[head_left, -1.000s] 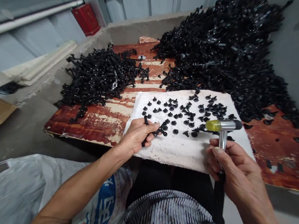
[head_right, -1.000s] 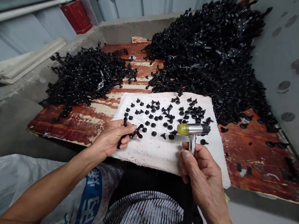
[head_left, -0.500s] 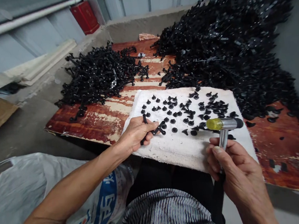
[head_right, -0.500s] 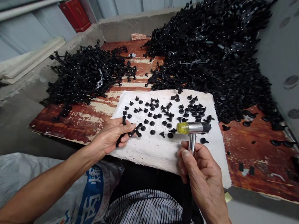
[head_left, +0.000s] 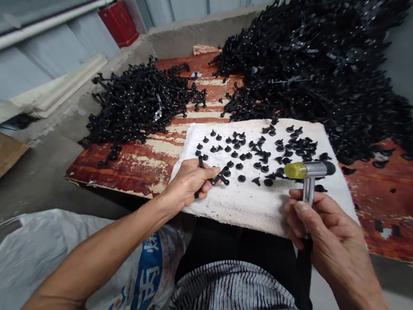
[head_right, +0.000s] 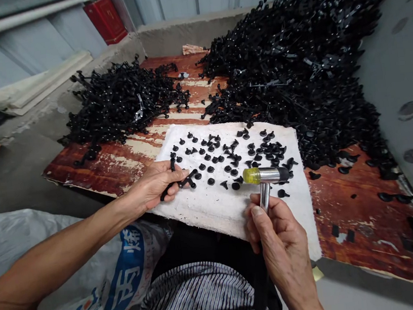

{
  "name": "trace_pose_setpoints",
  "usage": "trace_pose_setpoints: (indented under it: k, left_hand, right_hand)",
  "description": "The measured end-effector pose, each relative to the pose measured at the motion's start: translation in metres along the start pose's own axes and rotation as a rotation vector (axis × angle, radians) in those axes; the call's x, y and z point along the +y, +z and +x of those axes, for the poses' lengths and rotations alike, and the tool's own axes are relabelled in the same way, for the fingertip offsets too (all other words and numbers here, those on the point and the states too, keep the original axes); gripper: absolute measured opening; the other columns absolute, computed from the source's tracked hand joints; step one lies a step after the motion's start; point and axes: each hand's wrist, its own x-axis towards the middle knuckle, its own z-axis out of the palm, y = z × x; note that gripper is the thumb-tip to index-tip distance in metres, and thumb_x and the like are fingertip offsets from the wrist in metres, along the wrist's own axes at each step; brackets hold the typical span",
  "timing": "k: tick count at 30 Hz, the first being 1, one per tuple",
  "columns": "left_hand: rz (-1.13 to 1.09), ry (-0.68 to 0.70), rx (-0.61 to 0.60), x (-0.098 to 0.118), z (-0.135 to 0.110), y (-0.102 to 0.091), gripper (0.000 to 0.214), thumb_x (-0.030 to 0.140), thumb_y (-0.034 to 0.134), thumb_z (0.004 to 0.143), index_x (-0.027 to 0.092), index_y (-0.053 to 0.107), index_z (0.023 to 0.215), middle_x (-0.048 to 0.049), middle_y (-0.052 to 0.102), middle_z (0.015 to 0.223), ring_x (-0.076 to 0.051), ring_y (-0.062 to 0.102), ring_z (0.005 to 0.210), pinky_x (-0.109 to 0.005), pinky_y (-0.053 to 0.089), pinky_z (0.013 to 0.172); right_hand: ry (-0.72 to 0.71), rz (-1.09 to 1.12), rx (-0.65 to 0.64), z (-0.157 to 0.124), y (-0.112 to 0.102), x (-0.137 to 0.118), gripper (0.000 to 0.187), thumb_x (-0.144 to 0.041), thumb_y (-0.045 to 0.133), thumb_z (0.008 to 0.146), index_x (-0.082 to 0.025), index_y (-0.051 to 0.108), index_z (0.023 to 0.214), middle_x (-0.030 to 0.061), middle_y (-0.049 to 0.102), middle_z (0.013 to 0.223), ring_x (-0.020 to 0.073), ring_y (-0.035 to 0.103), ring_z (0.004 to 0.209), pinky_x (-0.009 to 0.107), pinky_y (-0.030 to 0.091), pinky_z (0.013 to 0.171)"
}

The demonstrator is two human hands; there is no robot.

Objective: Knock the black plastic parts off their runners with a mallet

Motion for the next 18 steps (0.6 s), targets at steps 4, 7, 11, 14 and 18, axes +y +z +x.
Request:
trace_pose_setpoints:
  k: [4,7,11,14,18]
  left_hand:
    - [0.084,0.020,-0.023,0.005,0.004,-0.002,0.029,0.004,0.062,0.083,0.017,0.047,0.061,-0.0021,0.061,0.049,-0.003,0.035,0.028,-0.016,0.021,0.028]
    - [0.197,0.076,-0.039,0.005,0.011,-0.007,0.028,0.008,0.064,0.081,0.016,0.050,0.059,-0.0045,0.062,0.051,-0.003,0.035,0.028,-0.018,0.021,0.028]
    - [0.297,0.139,-0.059,0.002,0.020,-0.011,0.026,0.015,0.069,0.078,0.017,0.052,0.059,-0.0068,0.065,0.057,-0.004,0.036,0.028,-0.019,0.019,0.029]
    - [0.301,0.133,-0.045,0.005,0.018,-0.009,0.026,0.011,0.066,0.078,0.018,0.050,0.059,-0.0066,0.066,0.057,-0.004,0.036,0.027,-0.019,0.018,0.029]
    - [0.305,0.106,-0.034,0.010,0.013,-0.005,0.028,0.009,0.066,0.077,0.017,0.050,0.055,-0.0063,0.063,0.051,-0.004,0.034,0.026,-0.019,0.016,0.029]
  right_hand:
    - [-0.064,-0.314,-0.087,0.000,-0.008,-0.008,0.032,-0.046,0.062,0.089,-0.024,0.064,0.112,0.0000,0.057,0.069,0.0111,0.049,0.051,0.020,0.040,0.039]
    - [-0.309,-0.614,-0.142,0.003,-0.009,-0.019,0.033,-0.042,0.056,0.092,-0.020,0.065,0.114,0.0042,0.064,0.073,0.0194,0.065,0.071,0.029,0.056,0.060]
    - [-0.689,-0.842,-0.261,0.014,-0.004,-0.027,0.033,-0.026,0.049,0.096,-0.016,0.060,0.125,0.0140,0.070,0.109,0.0239,0.069,0.097,0.039,0.058,0.085]
    - [-0.861,-0.944,-0.315,0.023,0.001,-0.031,0.041,-0.015,0.047,0.094,-0.015,0.054,0.134,0.0171,0.067,0.120,0.0256,0.068,0.104,0.040,0.058,0.087]
    - [-0.907,-1.041,-0.335,0.030,0.013,-0.040,0.051,-0.012,0.043,0.092,-0.016,0.050,0.142,0.0151,0.070,0.106,0.0272,0.069,0.095,0.040,0.060,0.079]
